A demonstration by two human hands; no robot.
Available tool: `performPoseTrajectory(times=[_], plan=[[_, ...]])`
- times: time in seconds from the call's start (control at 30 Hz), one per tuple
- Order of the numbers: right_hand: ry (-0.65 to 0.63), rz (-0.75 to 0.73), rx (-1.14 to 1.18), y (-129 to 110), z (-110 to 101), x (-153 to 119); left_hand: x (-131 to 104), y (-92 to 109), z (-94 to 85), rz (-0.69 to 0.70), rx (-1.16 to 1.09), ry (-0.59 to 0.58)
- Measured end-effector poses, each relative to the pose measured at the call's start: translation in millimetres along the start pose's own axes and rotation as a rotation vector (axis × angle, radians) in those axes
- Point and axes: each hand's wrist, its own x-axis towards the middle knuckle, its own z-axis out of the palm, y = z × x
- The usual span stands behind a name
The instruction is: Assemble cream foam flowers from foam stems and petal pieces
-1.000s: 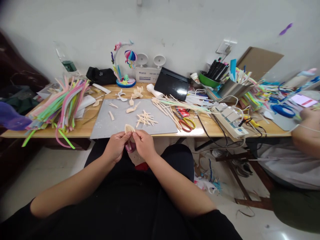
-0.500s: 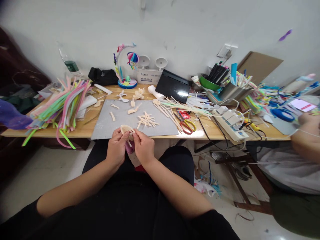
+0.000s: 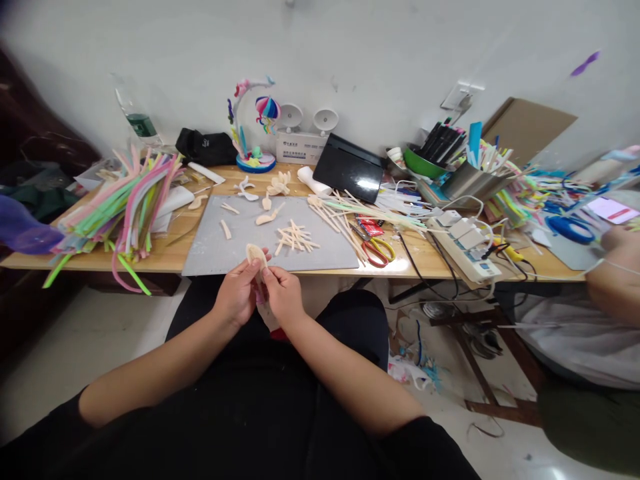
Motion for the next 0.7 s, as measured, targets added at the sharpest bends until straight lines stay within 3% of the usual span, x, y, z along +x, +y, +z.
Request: performPoseTrajectory(times=[0.23,0.4,0.53,0.7], plan=[[-0.024,0.022,-0.126,2.0,-1.3,0.6,3.0,-1.8,-5.4,-0.017,0.161,-0.051],[-0.130,0.053,-0.294,-0.9,-13.5,6.0,18.2,25.1,-19.6,0.130,0.542,-0.110],[-0.272,-0.073,-0.511,-8.8,-23.6,9.9,26.1,49.6,-29.0,0.087,0.810,-0.206],[-0.394,-0.262,-0.760,-20.7,-31.0,11.1,20.8,57.7,-28.5,-0.030,0.820,-0.197]])
